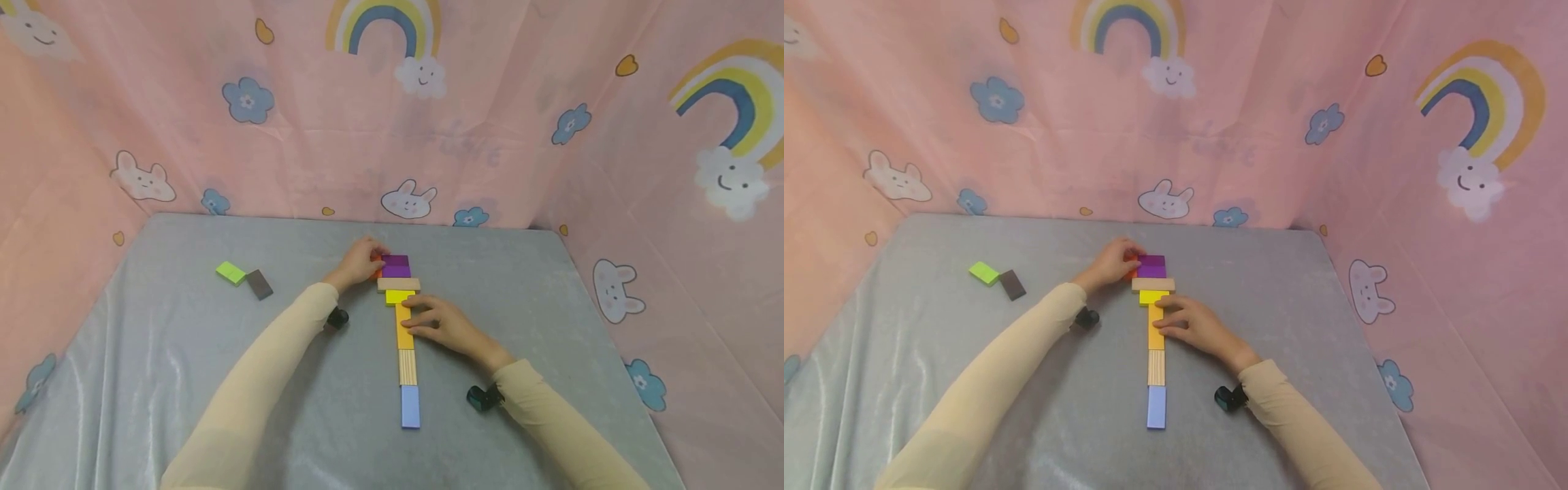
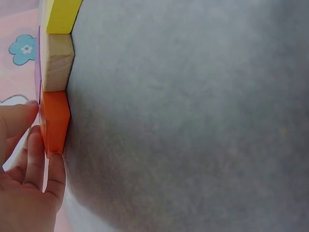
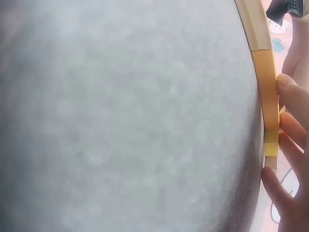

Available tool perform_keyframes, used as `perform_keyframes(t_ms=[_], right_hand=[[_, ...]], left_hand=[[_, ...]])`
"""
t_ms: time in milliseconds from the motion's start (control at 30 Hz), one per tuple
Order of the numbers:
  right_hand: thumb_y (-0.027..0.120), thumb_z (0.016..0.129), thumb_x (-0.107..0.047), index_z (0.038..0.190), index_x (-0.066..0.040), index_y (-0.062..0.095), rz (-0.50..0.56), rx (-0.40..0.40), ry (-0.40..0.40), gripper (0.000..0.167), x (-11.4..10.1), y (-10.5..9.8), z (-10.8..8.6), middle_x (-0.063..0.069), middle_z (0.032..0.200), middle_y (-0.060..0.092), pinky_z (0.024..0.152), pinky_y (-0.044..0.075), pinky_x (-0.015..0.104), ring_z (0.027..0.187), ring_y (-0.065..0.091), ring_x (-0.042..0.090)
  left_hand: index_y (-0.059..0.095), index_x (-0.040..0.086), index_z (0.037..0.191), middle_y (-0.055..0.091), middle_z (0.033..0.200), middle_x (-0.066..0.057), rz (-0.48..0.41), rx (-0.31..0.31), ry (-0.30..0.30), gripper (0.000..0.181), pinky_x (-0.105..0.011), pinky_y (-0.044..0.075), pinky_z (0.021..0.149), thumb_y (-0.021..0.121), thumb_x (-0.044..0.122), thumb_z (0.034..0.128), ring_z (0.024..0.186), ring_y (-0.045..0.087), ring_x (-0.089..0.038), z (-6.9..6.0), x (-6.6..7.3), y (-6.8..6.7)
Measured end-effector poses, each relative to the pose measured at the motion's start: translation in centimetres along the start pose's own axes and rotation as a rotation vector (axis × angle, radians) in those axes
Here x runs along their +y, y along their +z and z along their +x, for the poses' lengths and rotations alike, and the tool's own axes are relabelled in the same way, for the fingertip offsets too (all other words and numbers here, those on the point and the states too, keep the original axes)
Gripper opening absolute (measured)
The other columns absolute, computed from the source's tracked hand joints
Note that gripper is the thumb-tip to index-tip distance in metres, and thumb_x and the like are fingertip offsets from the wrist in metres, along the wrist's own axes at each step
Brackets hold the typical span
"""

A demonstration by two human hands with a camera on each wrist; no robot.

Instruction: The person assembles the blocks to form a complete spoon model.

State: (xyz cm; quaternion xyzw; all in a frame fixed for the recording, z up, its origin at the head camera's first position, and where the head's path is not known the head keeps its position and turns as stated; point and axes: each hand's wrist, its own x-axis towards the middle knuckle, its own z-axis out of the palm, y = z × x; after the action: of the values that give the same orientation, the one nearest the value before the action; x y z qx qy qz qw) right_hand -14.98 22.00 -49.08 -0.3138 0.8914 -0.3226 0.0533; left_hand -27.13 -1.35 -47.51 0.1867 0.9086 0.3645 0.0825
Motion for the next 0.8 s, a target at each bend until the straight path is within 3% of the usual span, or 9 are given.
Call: perform_keyframes(t_ms=[267, 433, 533, 667, 800], right_hand=[[0.073, 0.089, -0.027, 0.112, -0.025, 0.076, -0.036, -0.009, -0.010, 0.023, -0.1, -0.2, 0.1, -0.002, 0.139, 0.061, 0.113, 0.042, 0.049, 0.133, 0.053, 0.023], [0.073, 0.089, -0.028, 0.113, -0.026, 0.076, -0.034, -0.010, -0.001, 0.024, -0.1, -0.1, 0.1, -0.003, 0.139, 0.060, 0.114, 0.042, 0.048, 0.134, 0.053, 0.022], [0.073, 0.089, -0.027, 0.113, -0.025, 0.076, -0.032, -0.003, -0.017, 0.024, 0.0, -0.1, 0.1, -0.002, 0.139, 0.061, 0.113, 0.042, 0.049, 0.133, 0.053, 0.023], [0.073, 0.089, -0.027, 0.113, -0.024, 0.076, -0.035, 0.002, -0.032, 0.024, 0.0, 0.0, 0.1, -0.001, 0.139, 0.061, 0.112, 0.043, 0.049, 0.133, 0.053, 0.024], [0.074, 0.089, -0.025, 0.112, -0.023, 0.076, -0.020, 0.005, -0.028, 0.024, 0.0, -0.1, 0.0, -0.001, 0.139, 0.061, 0.113, 0.042, 0.050, 0.134, 0.053, 0.025]], left_hand=[[0.066, 0.008, 0.123, 0.061, 0.126, -0.012, -0.096, 0.020, 0.003, 0.026, -0.040, 0.053, 0.099, 0.056, 0.009, 0.0981, 0.115, 0.059, -0.027, -0.1, -0.5, -0.9], [0.063, 0.010, 0.126, 0.059, 0.131, -0.010, -0.156, 0.025, 0.002, 0.028, -0.043, 0.050, 0.102, 0.055, 0.012, 0.0990, 0.118, 0.056, -0.027, -1.2, -1.1, -2.4], [0.062, 0.011, 0.127, 0.059, 0.132, -0.010, -0.169, 0.032, 0.015, 0.029, -0.045, 0.050, 0.102, 0.056, 0.013, 0.0988, 0.118, 0.056, -0.028, -2.5, -1.5, -4.0], [0.062, 0.006, 0.126, 0.061, 0.130, -0.015, -0.124, 0.077, 0.054, 0.030, -0.047, 0.049, 0.102, 0.058, 0.010, 0.0972, 0.117, 0.058, -0.032, -4.8, -2.7, -6.4], [0.060, 0.005, 0.129, 0.059, 0.130, -0.018, -0.088, 0.119, 0.034, 0.033, -0.051, 0.046, 0.104, 0.060, 0.014, 0.0972, 0.121, 0.055, -0.035, -7.7, -4.5, -8.9]])
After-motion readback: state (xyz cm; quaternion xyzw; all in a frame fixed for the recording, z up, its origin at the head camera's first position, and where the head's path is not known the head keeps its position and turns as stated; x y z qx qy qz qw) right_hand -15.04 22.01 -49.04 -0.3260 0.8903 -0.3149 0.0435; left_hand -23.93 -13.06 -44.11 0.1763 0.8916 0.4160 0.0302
